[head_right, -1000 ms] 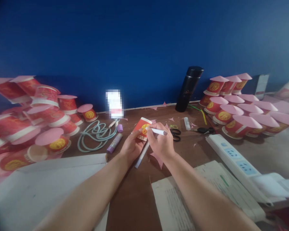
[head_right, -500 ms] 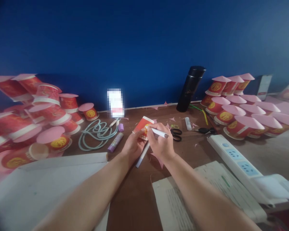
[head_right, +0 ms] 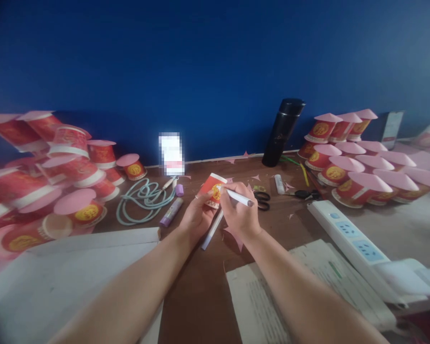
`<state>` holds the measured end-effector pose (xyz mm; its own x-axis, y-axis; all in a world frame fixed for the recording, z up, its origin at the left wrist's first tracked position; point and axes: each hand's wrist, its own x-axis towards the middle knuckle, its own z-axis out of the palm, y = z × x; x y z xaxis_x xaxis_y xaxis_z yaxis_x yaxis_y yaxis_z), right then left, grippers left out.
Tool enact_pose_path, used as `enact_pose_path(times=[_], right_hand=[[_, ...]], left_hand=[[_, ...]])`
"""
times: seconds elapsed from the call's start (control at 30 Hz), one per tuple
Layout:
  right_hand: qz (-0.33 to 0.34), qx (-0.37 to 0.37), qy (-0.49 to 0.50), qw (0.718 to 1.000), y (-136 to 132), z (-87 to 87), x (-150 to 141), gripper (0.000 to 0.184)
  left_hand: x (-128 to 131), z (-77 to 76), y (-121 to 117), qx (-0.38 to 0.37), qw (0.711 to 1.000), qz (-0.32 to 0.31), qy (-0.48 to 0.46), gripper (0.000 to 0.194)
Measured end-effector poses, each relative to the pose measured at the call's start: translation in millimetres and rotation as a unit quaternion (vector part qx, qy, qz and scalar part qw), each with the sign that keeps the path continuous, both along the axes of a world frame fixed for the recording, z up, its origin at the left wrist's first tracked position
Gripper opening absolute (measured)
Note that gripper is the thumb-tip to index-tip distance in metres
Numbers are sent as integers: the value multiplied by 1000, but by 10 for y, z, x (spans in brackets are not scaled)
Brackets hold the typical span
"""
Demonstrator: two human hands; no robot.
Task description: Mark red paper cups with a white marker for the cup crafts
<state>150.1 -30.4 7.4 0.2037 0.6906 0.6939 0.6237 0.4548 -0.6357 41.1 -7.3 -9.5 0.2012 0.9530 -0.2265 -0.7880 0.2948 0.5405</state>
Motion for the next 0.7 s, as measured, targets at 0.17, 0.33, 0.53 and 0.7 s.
enact_pose_path(times=[0.17, 0.33, 0.53, 0.7], right_hand=[[-7, 10, -8, 1000, 4, 13, 4, 8], [-12, 3, -15, 1000, 14, 16, 4, 9], [-23, -2, -17, 1000, 16, 10, 11, 10], [-28, -10, -16, 999, 30, -11, 27, 12]], left_hand=[[17, 19, -21, 11, 1000, -3, 25, 33], [20, 38, -39, 26, 999, 1, 26, 33], [15, 29, -40, 31, 999, 2, 21, 33], [7, 31, -23, 18, 1000, 10, 19, 32]])
